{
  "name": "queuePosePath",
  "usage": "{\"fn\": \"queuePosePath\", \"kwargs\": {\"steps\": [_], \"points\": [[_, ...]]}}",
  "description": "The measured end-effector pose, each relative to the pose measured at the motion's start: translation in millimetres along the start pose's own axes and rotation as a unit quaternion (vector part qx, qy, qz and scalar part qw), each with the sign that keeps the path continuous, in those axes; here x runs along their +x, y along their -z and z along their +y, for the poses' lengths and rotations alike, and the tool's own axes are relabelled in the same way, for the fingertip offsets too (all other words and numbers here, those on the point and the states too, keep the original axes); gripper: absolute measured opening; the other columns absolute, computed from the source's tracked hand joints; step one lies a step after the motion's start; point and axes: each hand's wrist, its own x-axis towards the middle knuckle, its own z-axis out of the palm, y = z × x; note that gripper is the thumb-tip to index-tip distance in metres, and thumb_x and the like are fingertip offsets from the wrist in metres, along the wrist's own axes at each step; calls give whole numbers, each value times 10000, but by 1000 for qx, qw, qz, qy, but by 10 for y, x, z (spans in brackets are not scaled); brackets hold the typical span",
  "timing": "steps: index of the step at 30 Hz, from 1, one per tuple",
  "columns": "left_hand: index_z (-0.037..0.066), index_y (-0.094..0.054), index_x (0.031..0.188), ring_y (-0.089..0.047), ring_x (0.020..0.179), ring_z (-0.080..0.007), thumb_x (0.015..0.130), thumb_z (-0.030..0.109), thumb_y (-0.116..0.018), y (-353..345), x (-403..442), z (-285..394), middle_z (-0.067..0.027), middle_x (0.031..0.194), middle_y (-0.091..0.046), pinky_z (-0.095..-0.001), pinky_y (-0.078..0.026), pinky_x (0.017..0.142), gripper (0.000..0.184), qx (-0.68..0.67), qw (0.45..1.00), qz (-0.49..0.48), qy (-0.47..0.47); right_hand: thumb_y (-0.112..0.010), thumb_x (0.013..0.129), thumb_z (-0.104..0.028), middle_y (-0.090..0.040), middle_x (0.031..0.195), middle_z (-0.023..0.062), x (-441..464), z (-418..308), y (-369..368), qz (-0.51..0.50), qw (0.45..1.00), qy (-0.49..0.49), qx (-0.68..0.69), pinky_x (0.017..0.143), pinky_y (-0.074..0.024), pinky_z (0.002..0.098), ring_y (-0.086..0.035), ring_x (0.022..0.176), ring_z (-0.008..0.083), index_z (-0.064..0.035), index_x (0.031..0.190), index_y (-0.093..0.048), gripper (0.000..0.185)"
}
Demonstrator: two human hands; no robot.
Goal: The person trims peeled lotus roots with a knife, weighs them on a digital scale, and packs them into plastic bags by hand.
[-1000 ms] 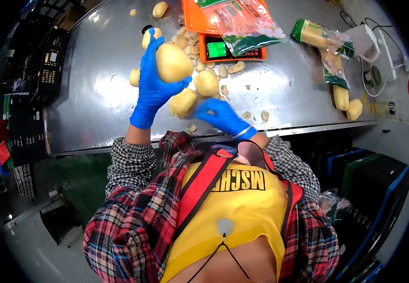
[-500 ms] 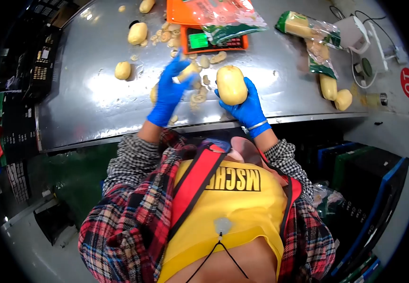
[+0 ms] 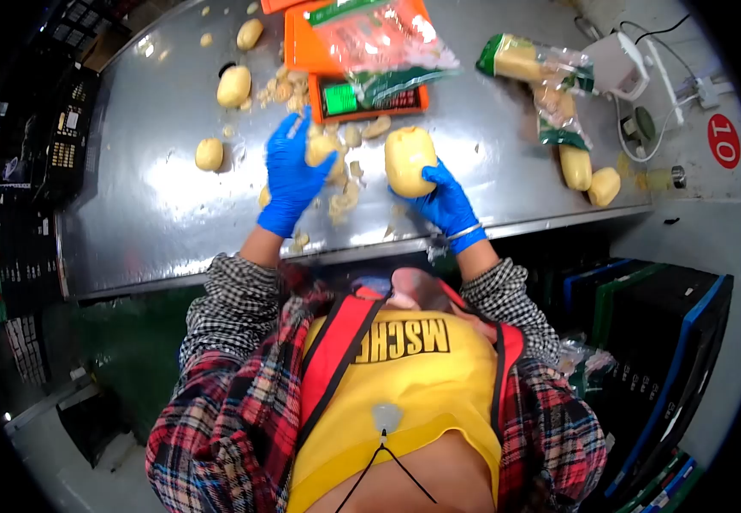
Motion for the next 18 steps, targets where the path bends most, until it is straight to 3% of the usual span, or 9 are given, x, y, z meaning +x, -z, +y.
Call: {"fn": "queuePosePath", "kwargs": {"steps": [3,5,7,8,11,12,15,16,18], "points": [[85,-405,1396,-454,1194,-380,695,246,-770,-157,632,546,-230,1285,-486,-440,-372,997,806,-16,994,12,-107,-639,811,-125,-484,1308,188,213,-55,14,43,998,12,48,1009,-428,514,-503,1185,366,-12,1380,-348,649],[80,-474,1320,-485,1134,-364,716,225,-723,-408,883,715,-208,1229,-510,-448,-391,957,669,90,987,10,-131,-632,821,-131,-503,1278,190,271,-144,-6,72,995,42,53,987,-450,493,-524,1156,357,3,1344,-382,595],[83,-541,1193,-565,983,-339,750,186,-652,-607,1098,720,-172,1068,-581,-445,-446,845,468,83,987,-59,-126,-630,819,-127,-507,1271,185,255,-293,-3,69,993,86,35,972,-461,487,-530,1147,349,0,1343,-381,593],[81,-593,1039,-606,821,-322,765,146,-615,-741,1194,669,-132,895,-609,-448,-477,708,282,94,986,-101,-98,-630,817,-126,-507,1271,183,249,-371,-3,69,992,98,33,973,-460,486,-528,1150,347,0,1344,-380,596],[106,-621,993,-620,772,-323,772,127,-597,-704,1247,539,-124,824,-614,-457,-488,640,223,172,968,-129,-126,-631,812,-123,-503,1278,181,269,-500,-71,55,989,124,50,985,-450,486,-517,1164,344,0,1348,-378,605],[105,-683,930,-632,795,-321,761,131,-623,-599,1265,622,-137,832,-651,-429,-503,669,181,156,975,-120,-100,-631,809,-122,-499,1286,182,272,-537,-124,37,989,125,63,994,-441,488,-511,1174,345,0,1349,-377,609],[86,-724,838,-658,775,-307,726,158,-684,-575,1328,639,-158,825,-678,-400,-522,703,139,-63,990,-121,42,-626,787,-124,-468,1337,202,367,-627,-300,-30,989,99,109,1058,-360,521,-472,1222,365,2,1359,-380,636],[78,-735,863,-667,755,-305,732,159,-692,-302,1450,694,-181,816,-680,-372,-527,688,160,-65,983,-151,76,-624,778,-121,-469,1337,202,538,-571,-451,-62,985,92,129,1061,-355,520,-470,1224,366,2,1363,-378,647],[70,-730,856,-669,711,-287,739,138,-685,-496,1470,603,-187,783,-676,-356,-523,664,142,-121,974,-156,110,-631,742,-126,-467,1342,199,661,-610,-426,-114,981,88,130,1065,-350,516,-459,1234,370,4,1374,-369,697]]}}
